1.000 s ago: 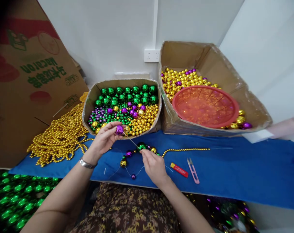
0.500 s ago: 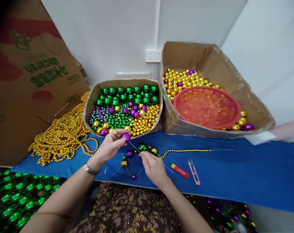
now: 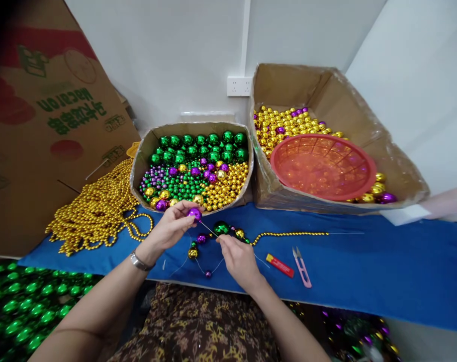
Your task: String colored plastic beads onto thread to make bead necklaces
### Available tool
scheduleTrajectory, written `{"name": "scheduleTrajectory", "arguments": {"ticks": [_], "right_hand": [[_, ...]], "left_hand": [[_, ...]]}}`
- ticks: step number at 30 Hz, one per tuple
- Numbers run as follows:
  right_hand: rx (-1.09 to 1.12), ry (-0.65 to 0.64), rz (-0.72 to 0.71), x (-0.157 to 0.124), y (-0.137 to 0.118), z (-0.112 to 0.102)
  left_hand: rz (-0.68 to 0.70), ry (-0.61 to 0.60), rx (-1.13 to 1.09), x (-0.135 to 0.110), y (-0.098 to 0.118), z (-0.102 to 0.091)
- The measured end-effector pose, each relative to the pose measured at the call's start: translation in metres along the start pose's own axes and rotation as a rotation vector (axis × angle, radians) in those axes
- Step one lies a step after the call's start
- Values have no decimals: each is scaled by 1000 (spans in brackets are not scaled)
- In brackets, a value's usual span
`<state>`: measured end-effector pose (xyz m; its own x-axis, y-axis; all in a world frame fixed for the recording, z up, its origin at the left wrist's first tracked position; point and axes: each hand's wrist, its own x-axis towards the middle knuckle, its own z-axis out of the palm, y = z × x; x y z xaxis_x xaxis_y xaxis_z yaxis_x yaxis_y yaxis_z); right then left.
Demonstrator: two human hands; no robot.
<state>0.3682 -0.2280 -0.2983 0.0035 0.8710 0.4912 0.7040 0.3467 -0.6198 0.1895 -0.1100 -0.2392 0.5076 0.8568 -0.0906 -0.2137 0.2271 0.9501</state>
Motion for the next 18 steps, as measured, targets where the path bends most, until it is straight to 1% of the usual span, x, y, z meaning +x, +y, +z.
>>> {"name": "scheduleTrajectory", "arguments": {"ticks": [2,6,9,11,12,13,14,16,17,18], "right_hand": [[-16,6,-1,-1,1,1],[-94,33,10,-2,2,4],[-35,20,26,0,-1,2],[34,5,44,2,-3,0],[57,4,54,3,-3,-2],[65,10,65,3,-4,-4],[60,17,78,4,-3,-5],[36,30,98,4,-2,-6],[24,32,100,4,-2,-5],[13,35,96,3,-1,-5]], "left_hand": [[17,1,24,0,-1,0],[164,9,169,-3,-7,5],[174,-48,222,-7,-7,8],[192,-112,301,-5,-2,5],[221,-119,383,-1,4,1],[265,-91,508,5,10,-4],[314,-33,672,13,17,-11],[389,156,1123,34,31,-26],[375,211,1353,45,36,-33],[321,224,1544,57,40,-39]]}}
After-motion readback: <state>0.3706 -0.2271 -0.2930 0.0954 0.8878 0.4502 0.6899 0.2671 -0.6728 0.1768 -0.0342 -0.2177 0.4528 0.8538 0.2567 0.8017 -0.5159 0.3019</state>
